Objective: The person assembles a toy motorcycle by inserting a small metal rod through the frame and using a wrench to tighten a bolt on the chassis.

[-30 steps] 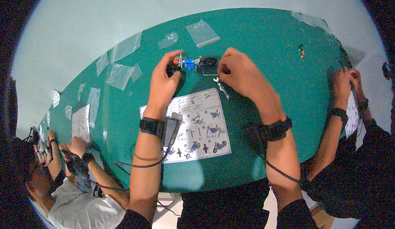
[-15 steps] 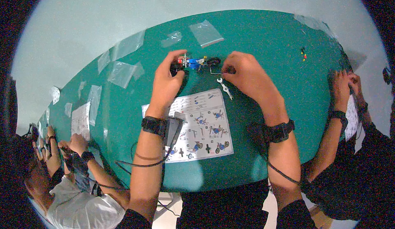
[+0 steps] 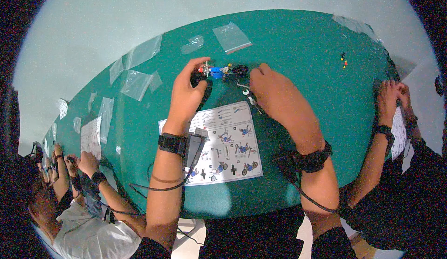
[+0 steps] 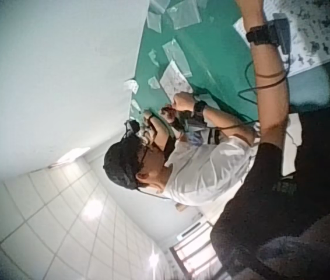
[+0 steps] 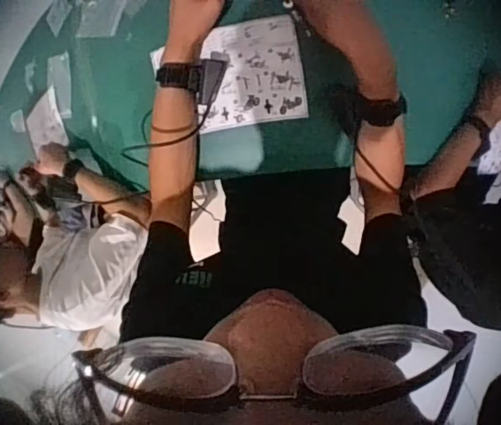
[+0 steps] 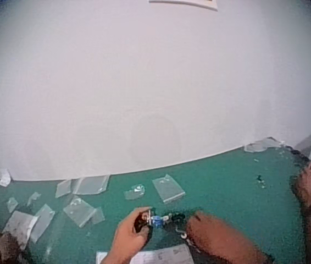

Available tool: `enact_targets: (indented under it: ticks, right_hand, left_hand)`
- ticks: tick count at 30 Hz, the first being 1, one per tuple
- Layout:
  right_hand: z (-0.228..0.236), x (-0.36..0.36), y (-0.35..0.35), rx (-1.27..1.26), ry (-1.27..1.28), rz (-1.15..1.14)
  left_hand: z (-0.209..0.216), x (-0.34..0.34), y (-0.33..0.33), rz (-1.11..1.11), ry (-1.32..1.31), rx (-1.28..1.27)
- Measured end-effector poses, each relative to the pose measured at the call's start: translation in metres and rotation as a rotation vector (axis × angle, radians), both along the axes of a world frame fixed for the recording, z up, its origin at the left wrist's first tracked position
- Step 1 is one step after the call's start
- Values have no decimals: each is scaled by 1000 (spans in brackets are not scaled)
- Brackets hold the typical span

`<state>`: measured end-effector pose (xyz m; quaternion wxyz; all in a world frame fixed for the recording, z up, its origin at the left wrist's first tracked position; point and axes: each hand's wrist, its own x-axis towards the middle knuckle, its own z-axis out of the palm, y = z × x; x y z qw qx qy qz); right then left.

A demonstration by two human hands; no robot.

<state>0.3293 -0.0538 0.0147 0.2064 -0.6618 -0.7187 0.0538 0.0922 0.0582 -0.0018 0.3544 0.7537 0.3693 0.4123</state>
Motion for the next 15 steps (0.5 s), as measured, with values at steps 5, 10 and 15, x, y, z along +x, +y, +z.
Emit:
enact_targets:
  ticks: [5, 10, 15]
  right_hand:
    - [10, 15, 0, -14, 116, 28]
    - [11, 24, -2, -45, 150, -72]
    - [8, 21, 5, 42, 174, -81]
  left_hand:
    - [3, -1, 1, -23, 29, -43]
    - [5, 1, -2, -22, 31, -80]
    - [6, -2, -2, -44, 9, -88]
